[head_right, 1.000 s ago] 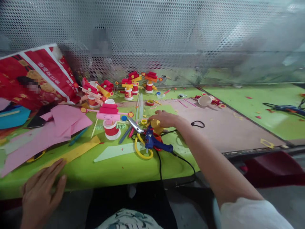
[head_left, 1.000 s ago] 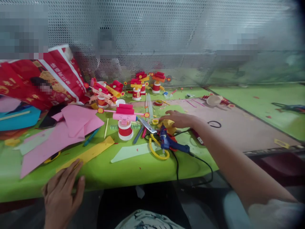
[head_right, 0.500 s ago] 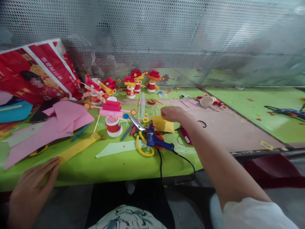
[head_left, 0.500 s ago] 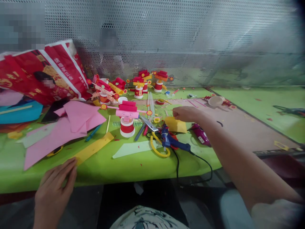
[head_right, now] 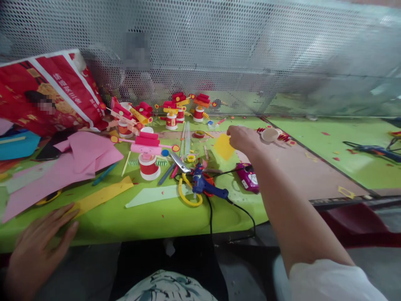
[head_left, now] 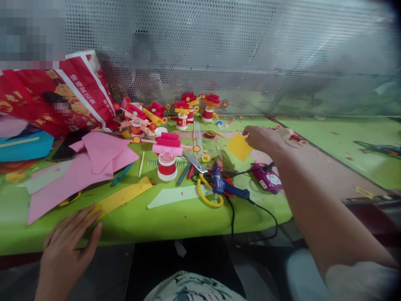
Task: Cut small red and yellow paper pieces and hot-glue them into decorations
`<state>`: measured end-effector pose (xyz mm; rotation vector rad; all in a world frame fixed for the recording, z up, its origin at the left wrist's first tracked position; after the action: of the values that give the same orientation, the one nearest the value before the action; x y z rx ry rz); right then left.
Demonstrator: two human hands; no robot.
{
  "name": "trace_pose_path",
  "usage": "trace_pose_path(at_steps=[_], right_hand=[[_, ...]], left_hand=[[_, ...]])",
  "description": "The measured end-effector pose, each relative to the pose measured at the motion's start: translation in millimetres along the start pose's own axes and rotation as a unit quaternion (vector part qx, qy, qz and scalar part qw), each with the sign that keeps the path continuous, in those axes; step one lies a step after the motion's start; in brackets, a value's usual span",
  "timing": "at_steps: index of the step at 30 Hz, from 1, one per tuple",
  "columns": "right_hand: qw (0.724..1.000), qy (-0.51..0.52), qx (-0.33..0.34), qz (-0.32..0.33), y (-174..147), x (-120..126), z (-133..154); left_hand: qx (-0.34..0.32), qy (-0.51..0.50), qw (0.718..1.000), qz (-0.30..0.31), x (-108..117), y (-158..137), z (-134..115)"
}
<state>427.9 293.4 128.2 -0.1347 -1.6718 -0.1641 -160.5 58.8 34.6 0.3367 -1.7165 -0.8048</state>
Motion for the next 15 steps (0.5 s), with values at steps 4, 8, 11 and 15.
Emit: trace_pose_path(at_steps=[4,8,11,15], right_hand=[[0.998,0.027,-0.046,-0.041,7.7,2.4,-19.7],[0.995,0.036,-0.086,-0.027,15.4,-6.0,-32.1],[0.995,0.016,-0.101,-0.008,16.7,-12.7,-35.1],[0.997,-0.032,-0.062,0.026,13.3,-24.1,-23.2]], left_hand=[[-0.003,0.008,1.0,0.008,-2.8,0.3,-0.6],[0.003,0.015,1.0,0.009,-5.2,-0.5,2.4],[0.004,-0.009,1.0,0.008,-4.9,-1.1,6.9],[-0.011,-0.069,0.997,0.018,-2.7,0.1,10.6]])
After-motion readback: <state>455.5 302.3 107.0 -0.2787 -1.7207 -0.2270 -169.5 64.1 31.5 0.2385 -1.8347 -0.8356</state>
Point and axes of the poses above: each hand's wrist, its own y-axis towards the middle knuckle, its own x-axis out of the back of the hand, z = x × y, the point moved 10 cm from there along y, towards the middle knuckle, and after that the axes turned 1 degree about z, right-handed, at the moved point
